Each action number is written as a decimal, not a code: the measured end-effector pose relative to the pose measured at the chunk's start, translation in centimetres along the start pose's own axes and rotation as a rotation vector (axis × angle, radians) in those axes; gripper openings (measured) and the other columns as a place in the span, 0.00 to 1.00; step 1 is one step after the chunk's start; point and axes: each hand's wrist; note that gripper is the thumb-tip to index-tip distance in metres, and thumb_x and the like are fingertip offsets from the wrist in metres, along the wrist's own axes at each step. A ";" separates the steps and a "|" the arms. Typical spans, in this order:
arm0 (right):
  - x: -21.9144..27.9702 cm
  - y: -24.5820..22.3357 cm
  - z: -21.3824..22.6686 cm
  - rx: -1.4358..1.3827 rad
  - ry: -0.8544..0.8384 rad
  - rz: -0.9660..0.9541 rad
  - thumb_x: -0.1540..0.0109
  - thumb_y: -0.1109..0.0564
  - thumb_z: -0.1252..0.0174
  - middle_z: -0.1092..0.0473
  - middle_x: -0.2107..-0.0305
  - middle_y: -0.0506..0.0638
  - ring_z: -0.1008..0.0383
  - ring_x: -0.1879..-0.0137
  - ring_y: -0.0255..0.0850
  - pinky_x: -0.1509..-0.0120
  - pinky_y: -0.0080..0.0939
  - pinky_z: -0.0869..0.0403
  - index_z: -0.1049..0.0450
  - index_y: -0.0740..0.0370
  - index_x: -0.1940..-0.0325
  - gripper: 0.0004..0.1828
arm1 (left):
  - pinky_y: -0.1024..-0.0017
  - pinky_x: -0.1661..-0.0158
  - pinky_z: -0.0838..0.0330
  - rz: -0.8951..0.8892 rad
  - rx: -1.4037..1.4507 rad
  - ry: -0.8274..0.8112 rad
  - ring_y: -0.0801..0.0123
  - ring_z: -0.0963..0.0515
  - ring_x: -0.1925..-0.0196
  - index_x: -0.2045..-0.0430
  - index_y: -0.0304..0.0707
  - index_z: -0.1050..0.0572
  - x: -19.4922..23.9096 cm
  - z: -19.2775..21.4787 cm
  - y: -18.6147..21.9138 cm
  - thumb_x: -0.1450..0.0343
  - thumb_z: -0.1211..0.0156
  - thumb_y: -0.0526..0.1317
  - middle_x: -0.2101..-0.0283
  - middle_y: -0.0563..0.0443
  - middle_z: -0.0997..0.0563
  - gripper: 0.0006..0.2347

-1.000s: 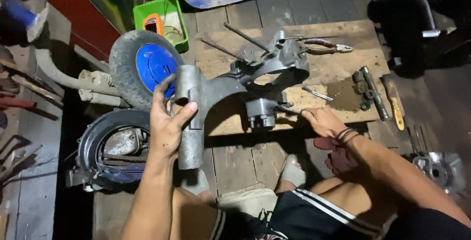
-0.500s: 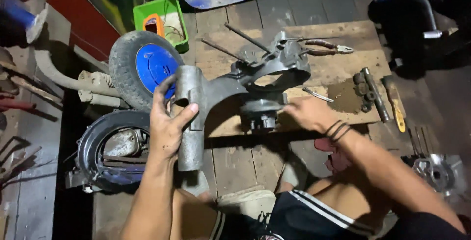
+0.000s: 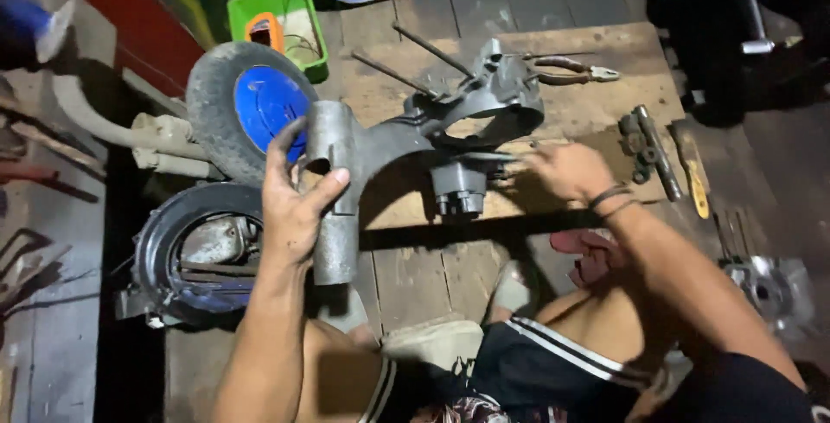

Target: Cleaning a motorcycle engine casing using a wire brush and a scraper to remove accumulated dirt and grime.

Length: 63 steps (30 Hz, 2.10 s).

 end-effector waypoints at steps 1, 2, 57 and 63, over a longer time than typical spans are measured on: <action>-0.4 1.8 -0.2 0.040 -0.007 -0.048 0.34 0.29 0.63 0.20 0.58 0.63 0.22 0.45 0.60 0.39 0.59 0.27 0.20 0.54 0.48 0.36 | 0.59 0.44 0.25 -0.014 -0.015 0.003 0.59 0.24 0.49 0.33 0.46 0.40 -0.5 0.2 0.0 0.38 0.26 0.38 0.48 0.38 0.27 0.37; -0.9 3.6 -0.4 0.079 -0.013 -0.096 0.34 0.29 0.65 0.19 0.59 0.63 0.21 0.45 0.61 0.39 0.60 0.26 0.19 0.56 0.49 0.37 | 0.60 0.44 0.25 -0.028 -0.030 0.007 0.60 0.24 0.49 0.33 0.46 0.39 -1.0 0.3 0.1 0.38 0.26 0.37 0.48 0.38 0.27 0.37; -3.5 -4.3 -0.6 -0.750 0.620 0.530 0.40 0.53 0.29 0.27 0.72 0.58 0.23 0.62 0.53 0.57 0.45 0.27 0.29 0.58 0.61 0.14 | 0.51 0.37 0.35 0.509 -0.364 0.328 0.48 0.28 0.35 0.34 0.48 0.32 4.4 9.5 -14.2 0.29 0.43 0.66 0.39 0.36 0.25 0.33; -4.1 -5.3 0.0 -0.801 0.525 0.567 0.38 0.56 0.30 0.34 0.80 0.60 0.33 0.70 0.41 0.63 0.42 0.31 0.34 0.61 0.65 0.17 | 0.53 0.31 0.42 0.487 -0.449 0.236 0.49 0.35 0.28 0.33 0.52 0.33 2.0 10.7 -13.3 0.29 0.46 0.66 0.33 0.40 0.29 0.32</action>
Point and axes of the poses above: each hand's wrist, its own x-axis away from the middle knuckle, its own z-axis out of the back of the hand, y = z × x
